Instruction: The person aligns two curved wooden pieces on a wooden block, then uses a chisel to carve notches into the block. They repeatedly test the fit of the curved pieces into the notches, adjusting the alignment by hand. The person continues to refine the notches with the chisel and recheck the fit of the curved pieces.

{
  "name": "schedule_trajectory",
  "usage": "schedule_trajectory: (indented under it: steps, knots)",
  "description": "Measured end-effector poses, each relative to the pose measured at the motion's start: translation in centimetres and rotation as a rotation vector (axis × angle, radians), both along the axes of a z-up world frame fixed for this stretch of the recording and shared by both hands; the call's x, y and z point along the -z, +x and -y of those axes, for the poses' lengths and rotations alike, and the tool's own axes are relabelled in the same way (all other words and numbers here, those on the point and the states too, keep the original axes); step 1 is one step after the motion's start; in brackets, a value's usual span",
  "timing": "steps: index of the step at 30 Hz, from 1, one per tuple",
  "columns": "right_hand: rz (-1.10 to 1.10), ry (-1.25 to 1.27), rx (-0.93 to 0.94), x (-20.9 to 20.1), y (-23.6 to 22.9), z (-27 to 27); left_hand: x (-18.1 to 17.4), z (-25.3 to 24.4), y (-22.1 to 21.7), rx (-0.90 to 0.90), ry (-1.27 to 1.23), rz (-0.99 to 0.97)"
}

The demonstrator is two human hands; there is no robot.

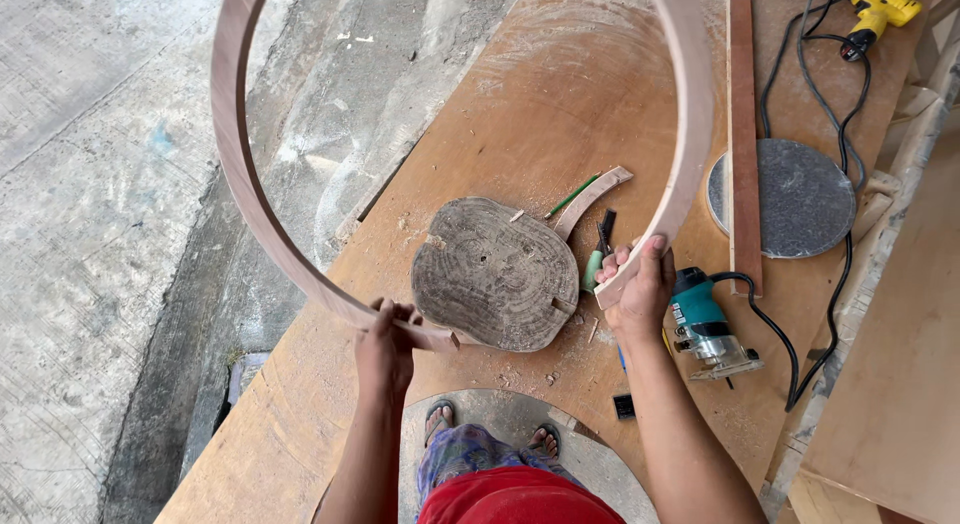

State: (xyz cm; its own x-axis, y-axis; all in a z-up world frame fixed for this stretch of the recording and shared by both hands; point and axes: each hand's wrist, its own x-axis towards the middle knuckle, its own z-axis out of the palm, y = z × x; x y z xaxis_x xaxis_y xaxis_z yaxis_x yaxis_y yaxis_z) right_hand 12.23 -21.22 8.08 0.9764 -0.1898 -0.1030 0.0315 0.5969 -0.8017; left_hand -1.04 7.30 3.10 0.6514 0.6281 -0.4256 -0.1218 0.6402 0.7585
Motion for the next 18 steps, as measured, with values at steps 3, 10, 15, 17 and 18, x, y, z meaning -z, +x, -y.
schedule_trajectory:
  steps: [3, 10, 15, 17, 18]
  knots:
    - [0.061, -0.044, -0.013, -1.1, -0.9, -0.7, 0.3, -3.3, 5.1, -0.164, 0.030, -0.002]
    - [-0.301, -0.391, -0.215, 3.8, -1.2, 0.4, -1.7, -9.3, 11.7, -0.036, 0.245, 0.094]
    - [-0.387, -0.268, -0.012, 3.9, -2.6, -2.8, 3.2, -12.1, 17.5, 0.391, 0.234, 0.148]
    - [-0.380, -0.278, 0.049, 9.3, -2.1, -1.1, 1.9, -12.5, 17.7, 0.545, 0.269, 0.075]
    - [-0.356, -0.284, 0.095, 11.9, -1.5, -0.1, 1.0, -12.7, 18.1, 0.683, 0.318, 0.013]
